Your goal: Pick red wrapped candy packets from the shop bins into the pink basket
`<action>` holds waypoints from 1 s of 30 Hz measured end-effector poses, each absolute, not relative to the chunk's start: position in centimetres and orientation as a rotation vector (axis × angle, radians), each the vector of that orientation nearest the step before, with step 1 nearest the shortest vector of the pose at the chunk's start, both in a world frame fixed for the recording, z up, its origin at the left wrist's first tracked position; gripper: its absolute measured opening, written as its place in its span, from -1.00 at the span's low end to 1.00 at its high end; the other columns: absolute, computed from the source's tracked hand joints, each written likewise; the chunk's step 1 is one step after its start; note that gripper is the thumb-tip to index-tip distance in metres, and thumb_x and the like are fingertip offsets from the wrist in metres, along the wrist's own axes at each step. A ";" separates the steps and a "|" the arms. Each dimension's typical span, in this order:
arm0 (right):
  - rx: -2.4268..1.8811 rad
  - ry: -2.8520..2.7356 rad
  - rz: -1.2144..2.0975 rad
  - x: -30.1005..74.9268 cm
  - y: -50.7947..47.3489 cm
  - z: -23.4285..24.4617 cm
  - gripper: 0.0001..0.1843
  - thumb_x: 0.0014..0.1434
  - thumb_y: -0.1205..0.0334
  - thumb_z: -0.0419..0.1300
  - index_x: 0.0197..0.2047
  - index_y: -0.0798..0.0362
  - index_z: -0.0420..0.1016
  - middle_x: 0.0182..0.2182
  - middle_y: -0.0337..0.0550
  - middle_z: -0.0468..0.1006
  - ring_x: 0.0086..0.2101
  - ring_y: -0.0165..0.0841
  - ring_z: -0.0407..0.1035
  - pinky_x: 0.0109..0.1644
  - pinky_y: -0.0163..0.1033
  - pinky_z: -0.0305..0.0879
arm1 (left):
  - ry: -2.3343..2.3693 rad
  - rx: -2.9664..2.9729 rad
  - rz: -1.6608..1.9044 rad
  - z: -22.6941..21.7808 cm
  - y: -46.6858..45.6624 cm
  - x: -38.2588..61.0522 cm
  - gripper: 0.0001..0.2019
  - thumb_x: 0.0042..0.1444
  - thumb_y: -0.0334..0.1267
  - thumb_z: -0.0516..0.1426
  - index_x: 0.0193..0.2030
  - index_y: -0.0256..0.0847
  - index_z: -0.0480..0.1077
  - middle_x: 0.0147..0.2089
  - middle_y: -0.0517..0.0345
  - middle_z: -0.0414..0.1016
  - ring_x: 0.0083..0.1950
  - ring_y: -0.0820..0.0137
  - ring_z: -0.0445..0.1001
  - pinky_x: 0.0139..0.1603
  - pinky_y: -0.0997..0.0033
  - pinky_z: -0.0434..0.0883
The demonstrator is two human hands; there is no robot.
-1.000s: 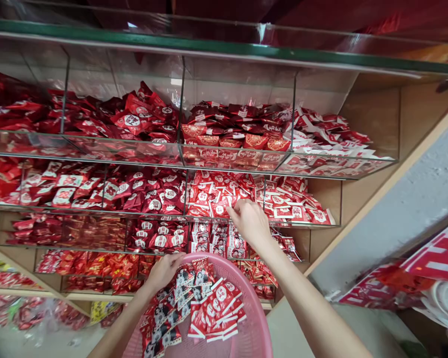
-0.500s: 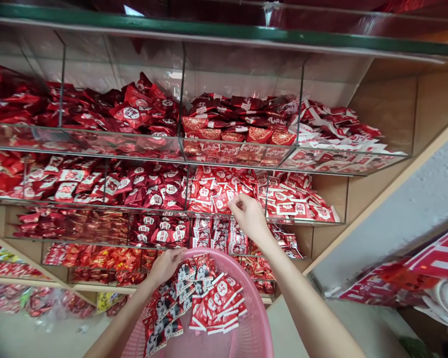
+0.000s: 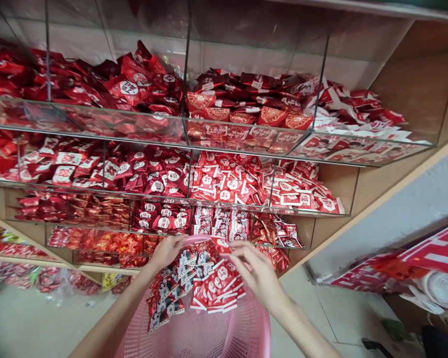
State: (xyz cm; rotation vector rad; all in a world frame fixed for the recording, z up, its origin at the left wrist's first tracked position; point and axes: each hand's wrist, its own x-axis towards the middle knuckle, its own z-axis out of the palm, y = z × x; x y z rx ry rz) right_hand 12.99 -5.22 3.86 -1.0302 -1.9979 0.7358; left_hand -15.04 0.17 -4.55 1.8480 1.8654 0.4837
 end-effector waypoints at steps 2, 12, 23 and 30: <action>-1.015 -2.160 0.625 13.6 -5.9 1.7 -0.81 0.26 0.24 -0.03 -0.17 0.03 0.39 0.01 -0.01 0.39 -0.03 -0.37 0.36 0.01 -0.27 0.34 | 1.879 1.838 0.474 -4.4 0.2 -15.0 -0.58 0.21 -0.03 -0.14 0.06 -0.01 0.40 0.04 0.16 0.49 0.02 0.29 0.45 -0.09 0.47 0.33; -1.015 -2.356 0.583 15.6 -4.0 -1.9 -0.77 0.29 0.24 -0.10 -0.20 0.03 0.37 0.01 0.02 0.37 -0.02 -0.36 0.35 0.03 -0.28 0.31 | 1.903 1.821 0.464 -3.5 0.0 -14.4 -0.58 0.22 -0.03 -0.15 0.05 -0.01 0.40 0.01 0.16 0.50 0.02 0.31 0.46 -0.04 0.44 0.32; -1.183 -2.288 0.409 15.1 -2.8 -0.2 -0.79 0.28 0.19 -0.09 -0.22 0.02 0.34 -0.32 -0.15 0.44 -0.35 -0.41 0.37 -0.24 -0.31 0.31 | 1.935 1.832 0.416 -3.5 0.0 -14.3 -0.59 0.23 -0.03 -0.16 0.05 0.03 0.40 0.00 0.19 0.51 0.00 0.30 0.46 -0.10 0.46 0.32; -1.609 -2.723 0.039 12.5 -2.6 1.5 -0.79 0.18 0.40 -0.05 -0.22 0.05 0.38 -0.30 -0.09 0.49 -0.38 -0.31 0.43 -0.39 -0.29 0.22 | 1.907 1.818 0.440 -3.7 -0.1 -14.4 -0.58 0.23 0.00 -0.16 0.06 0.03 0.39 0.01 0.20 0.50 0.01 0.31 0.46 -0.08 0.47 0.32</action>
